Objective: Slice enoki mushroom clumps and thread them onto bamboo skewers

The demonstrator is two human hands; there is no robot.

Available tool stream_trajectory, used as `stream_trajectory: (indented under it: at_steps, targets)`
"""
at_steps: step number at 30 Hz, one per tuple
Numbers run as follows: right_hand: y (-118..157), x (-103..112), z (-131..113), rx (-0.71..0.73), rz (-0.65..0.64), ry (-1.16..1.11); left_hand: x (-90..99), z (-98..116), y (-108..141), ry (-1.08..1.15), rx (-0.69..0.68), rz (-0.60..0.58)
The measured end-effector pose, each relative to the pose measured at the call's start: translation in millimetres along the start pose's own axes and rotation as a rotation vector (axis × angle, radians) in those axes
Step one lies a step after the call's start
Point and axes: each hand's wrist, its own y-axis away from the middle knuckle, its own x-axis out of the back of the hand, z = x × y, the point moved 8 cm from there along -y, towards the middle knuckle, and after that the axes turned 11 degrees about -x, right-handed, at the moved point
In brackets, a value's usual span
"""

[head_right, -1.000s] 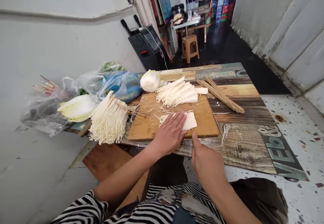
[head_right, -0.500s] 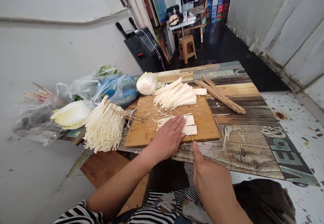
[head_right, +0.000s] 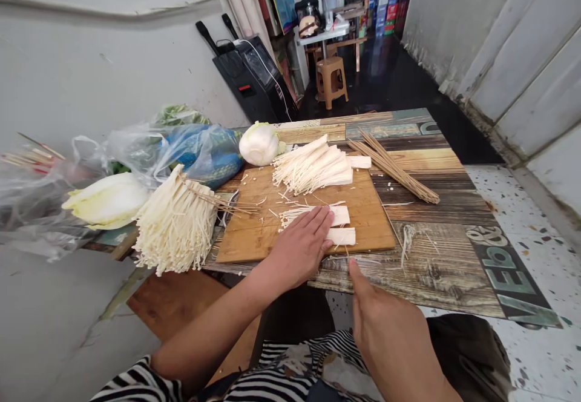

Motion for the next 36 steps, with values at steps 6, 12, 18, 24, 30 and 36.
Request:
stream_trajectory:
  at_steps: [6, 12, 18, 24, 30, 36]
  targets:
    - [0.9, 3.6, -1.7, -0.001, -0.029, 0.010, -0.3, -2.0, 1.1, 0.033, -0.001, -0.017]
    - [2.2, 5.4, -2.1, 0.004, -0.044, 0.038, 2.3, -2.8, 1.0, 0.040, -0.013, -0.018]
    - [-4.3, 5.1, -5.1, -0.003, -0.031, 0.036, 2.7, -3.7, 0.7, 0.049, -0.023, 0.015]
    - [3.2, -6.0, -4.1, -0.017, -0.003, 0.041, 2.5, -4.2, 0.7, 0.057, -0.033, 0.015]
    - [9.6, -14.3, -3.3, -0.012, 0.008, 0.015, 4.2, -3.6, 0.2, 0.053, -0.043, 0.030]
    - [7.6, -13.5, -5.3, -0.020, 0.030, 0.021, 3.7, -4.1, 0.6, 0.067, -0.041, 0.034]
